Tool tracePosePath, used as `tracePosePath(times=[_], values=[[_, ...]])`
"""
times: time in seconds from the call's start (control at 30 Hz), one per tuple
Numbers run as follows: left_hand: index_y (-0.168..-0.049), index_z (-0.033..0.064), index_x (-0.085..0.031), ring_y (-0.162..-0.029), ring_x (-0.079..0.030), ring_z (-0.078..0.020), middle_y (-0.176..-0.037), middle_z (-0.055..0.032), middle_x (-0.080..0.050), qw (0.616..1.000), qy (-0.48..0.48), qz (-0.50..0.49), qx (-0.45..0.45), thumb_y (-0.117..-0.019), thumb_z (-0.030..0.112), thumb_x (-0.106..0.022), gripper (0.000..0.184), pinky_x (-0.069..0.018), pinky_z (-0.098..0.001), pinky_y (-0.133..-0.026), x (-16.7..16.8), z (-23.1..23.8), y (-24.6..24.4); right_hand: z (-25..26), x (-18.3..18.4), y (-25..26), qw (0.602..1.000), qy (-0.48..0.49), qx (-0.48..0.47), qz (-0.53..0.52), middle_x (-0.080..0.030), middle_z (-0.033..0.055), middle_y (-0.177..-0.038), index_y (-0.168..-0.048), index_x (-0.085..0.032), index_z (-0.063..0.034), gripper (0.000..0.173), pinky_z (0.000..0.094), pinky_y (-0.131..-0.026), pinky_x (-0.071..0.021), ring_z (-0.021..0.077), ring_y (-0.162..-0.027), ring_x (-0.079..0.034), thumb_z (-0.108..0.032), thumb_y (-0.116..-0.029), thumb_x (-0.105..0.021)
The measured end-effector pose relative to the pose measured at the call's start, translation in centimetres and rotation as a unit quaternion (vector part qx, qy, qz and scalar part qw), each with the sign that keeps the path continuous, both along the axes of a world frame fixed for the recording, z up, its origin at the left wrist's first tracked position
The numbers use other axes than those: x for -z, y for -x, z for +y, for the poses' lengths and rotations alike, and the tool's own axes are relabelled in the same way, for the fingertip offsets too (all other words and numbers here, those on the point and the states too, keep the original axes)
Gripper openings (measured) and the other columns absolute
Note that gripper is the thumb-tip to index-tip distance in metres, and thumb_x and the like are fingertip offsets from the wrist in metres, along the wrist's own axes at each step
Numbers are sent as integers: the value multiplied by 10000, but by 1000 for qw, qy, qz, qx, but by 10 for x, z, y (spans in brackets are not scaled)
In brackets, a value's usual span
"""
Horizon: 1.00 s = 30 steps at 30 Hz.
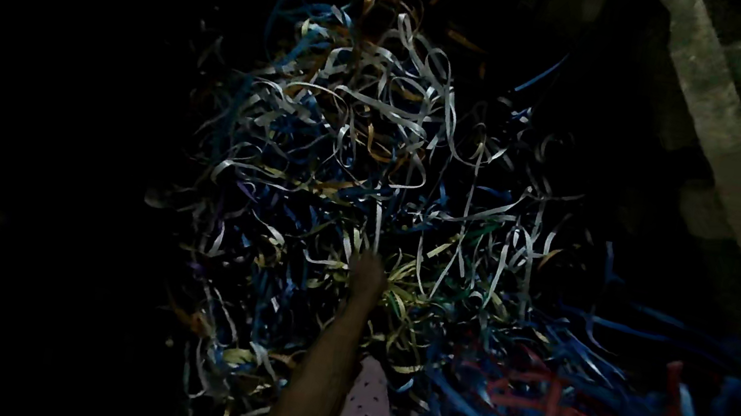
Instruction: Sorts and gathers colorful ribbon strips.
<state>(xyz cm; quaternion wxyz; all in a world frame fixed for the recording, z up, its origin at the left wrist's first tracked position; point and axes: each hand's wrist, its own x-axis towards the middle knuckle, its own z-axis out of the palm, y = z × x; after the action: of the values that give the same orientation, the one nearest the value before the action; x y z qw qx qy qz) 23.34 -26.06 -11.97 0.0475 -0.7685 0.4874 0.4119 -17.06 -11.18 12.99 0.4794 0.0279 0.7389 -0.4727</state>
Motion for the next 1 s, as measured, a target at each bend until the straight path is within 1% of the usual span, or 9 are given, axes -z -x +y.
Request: tracePosePath(times=[0.1,0.2,0.37,0.43,0.5,0.63,0.73,0.83,1.0], values=[[-1437,95,-584,-1235,-611,-406,-1519,-213,-485,994,56,86,-22,-1017,61,-507,428,-515,-544,-1013,-64,31,59,9,13,-1,998,17,-31,-49,-602,-90,-587,-761,-558,-207,453,219,-614,-559,26,-550,-598,-202,-1094,-251],[-1382,80,-628,-1205,-644,-361,-1458,-193,-563,970,129,206,-3,-977,16,-538,420,-530,-537,-982,-122,62,120,14,21,-11,997,8,-58,-44,-603,-84,-593,-772,-550,-195,431,236,-599,-566,39,-545,-600,-179,-1096,-268],[-1311,50,-655,-1133,-672,-379,-1332,-189,-644,874,180,361,271,-965,13,-602,352,-543,-581,-926,-208,104,207,14,20,-18,983,17,-146,-114,-719,21,-874,-1091,-610,-49,307,256,-658,-588,88,-739,-685,-209,-1109,-349],[-1242,35,-680,-1047,-702,-371,-1247,-184,-683,829,235,382,334,-1015,62,-569,254,-565,-563,-858,-222,126,231,10,9,-16,976,35,-161,-142,-693,0,-876,-1109,-599,-69,270,258,-706,-591,68,-778,-674,-210,-1105,-370],[-1273,26,-662,-1071,-698,-382,-1295,-191,-668,830,223,378,345,-1032,81,-538,277,-559,-581,-866,-232,139,239,3,-3,-8,979,51,-123,-155,-682,-1,-797,-1019,-610,-77,237,260,-661,-587,73,-709,-667,-164,-1086,-400],[-1297,44,-650,-1148,-662,-379,-1330,-190,-639,893,141,299,305,-1046,84,-508,291,-525,-592,-947,-237,149,213,0,-7,32,980,106,-60,-158,-665,3,-673,-847,-591,-108,350,269,-589,-586,94,-608,-659,-148,-1086,-339],[-1324,79,-642,-1132,-675,-365,-1354,-169,-632,936,109,202,267,-1031,98,-533,313,-542,-578,-939,-209,167,167,0,-8,50,985,120,-9,-126,-614,-18,-615,-826,-560,-122,312,263,-555,-570,79,-542,-614,-131,-1069,-364],[-1404,120,-607,-1225,-640,-358,-1435,-148,-598,969,48,111,214,-1016,109,-573,390,-511,-580,-1013,-174,187,103,0,-5,68,988,117,36,-92,-591,-27,-601,-849,-559,-124,286,271,-529,-572,82,-515,-601,-161,-1079,-393],[-1463,163,-553,-1263,-601,-399,-1436,-175,-582,987,-92,5,132,-978,121,-626,492,-488,-632,-1017,-141,208,-3,2,1,85,988,110,90,-56,-581,-39,-597,-851,-546,-141,271,247,-515,-558,65,-500,-584,-182,-1075,-399]])
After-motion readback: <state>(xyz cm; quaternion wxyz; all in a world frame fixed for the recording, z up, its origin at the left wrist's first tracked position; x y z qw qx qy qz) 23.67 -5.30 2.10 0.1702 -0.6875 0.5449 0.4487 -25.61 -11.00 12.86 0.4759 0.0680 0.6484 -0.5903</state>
